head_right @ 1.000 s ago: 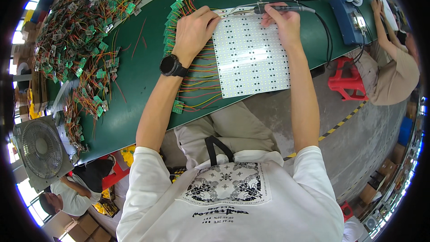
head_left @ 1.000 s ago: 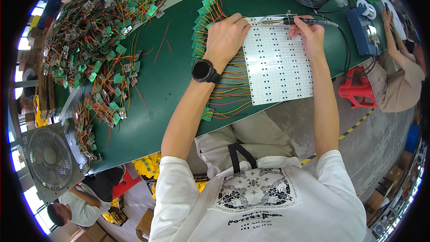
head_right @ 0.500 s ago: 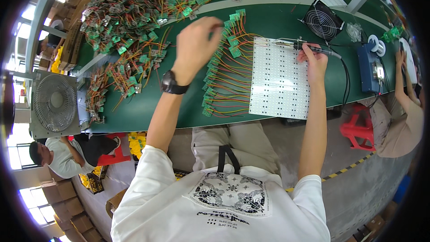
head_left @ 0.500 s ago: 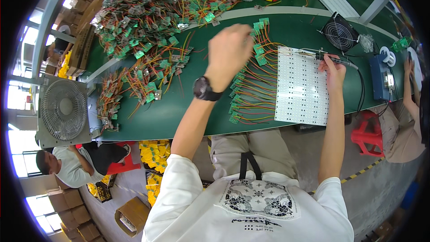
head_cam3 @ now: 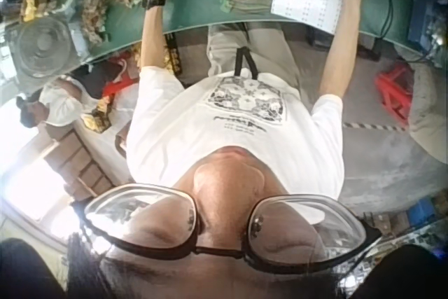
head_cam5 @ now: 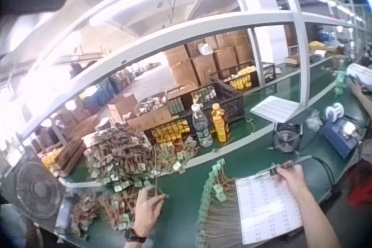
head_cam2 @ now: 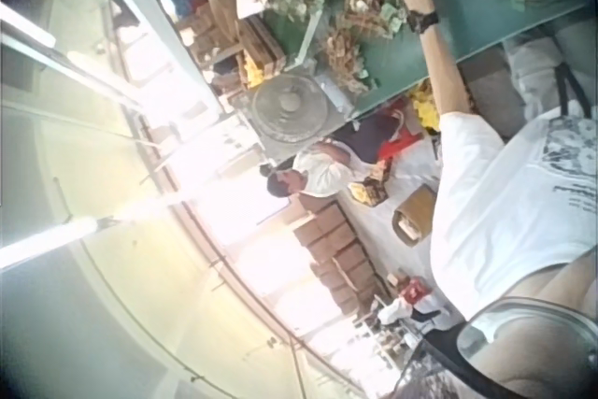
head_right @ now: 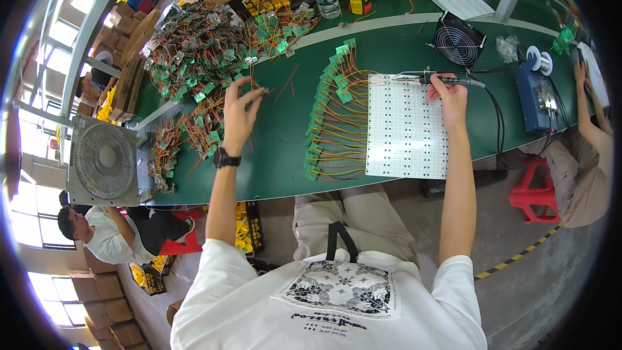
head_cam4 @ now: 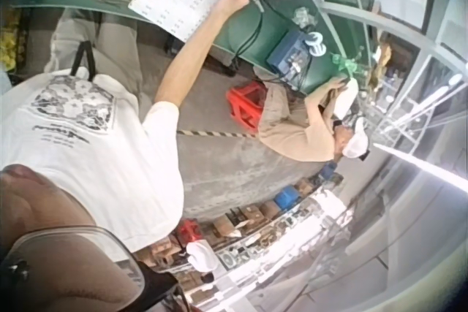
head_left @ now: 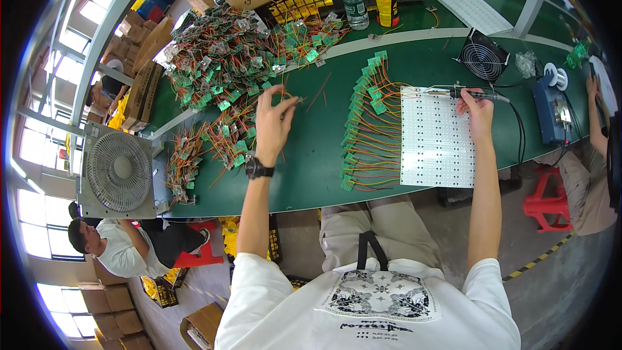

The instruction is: The person solders circuit boards to an LED board by picking up small wired circuit boards from a pile and attaching their wires to the LED board with a soldering iron.

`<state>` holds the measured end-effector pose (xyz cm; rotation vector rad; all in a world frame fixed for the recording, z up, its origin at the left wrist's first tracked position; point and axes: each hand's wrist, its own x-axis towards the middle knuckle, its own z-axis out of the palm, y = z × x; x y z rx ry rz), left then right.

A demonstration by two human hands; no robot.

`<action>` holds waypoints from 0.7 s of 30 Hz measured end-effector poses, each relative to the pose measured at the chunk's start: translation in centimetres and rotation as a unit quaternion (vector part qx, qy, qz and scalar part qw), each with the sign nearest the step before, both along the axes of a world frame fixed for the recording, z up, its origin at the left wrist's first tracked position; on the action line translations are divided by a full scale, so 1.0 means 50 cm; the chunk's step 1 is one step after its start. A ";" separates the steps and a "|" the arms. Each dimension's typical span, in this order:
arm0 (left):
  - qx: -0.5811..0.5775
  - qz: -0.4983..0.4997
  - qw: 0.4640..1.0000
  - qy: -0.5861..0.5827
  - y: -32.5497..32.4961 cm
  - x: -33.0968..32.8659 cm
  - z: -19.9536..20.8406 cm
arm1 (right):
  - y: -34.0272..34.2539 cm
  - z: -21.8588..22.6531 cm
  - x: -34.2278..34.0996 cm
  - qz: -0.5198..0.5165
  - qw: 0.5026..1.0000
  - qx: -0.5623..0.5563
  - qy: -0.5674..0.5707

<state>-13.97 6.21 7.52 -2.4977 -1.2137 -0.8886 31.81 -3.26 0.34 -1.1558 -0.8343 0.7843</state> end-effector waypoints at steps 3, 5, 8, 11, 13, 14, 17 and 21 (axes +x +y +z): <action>-0.188 -0.039 0.973 -0.131 -0.080 0.011 -0.016 | -0.001 0.002 -0.004 0.003 1.000 0.004 0.002; -0.276 -0.057 0.948 -0.150 -0.118 0.001 -0.049 | -0.002 0.002 -0.004 0.006 1.000 0.005 0.006; -0.304 -0.088 0.938 -0.143 -0.151 0.013 -0.050 | -0.003 -0.003 0.009 0.007 1.000 0.000 0.000; -0.333 -0.093 0.926 -0.154 -0.146 -0.003 -0.048 | 0.004 -0.004 0.006 0.007 1.000 -0.001 0.002; -0.356 -0.088 0.913 -0.178 -0.136 -0.004 -0.054 | 0.006 -0.005 0.004 0.007 1.000 -0.001 0.003; -0.380 -0.035 0.904 -0.194 -0.127 -0.006 -0.062 | 0.007 -0.004 0.002 0.007 1.000 0.002 0.003; -0.411 0.018 0.890 -0.195 -0.113 -0.007 -0.069 | 0.008 -0.008 0.003 0.003 1.000 0.000 0.008; -0.440 -0.005 0.875 -0.200 -0.106 0.002 -0.067 | 0.007 -0.013 0.009 0.008 1.000 0.011 0.012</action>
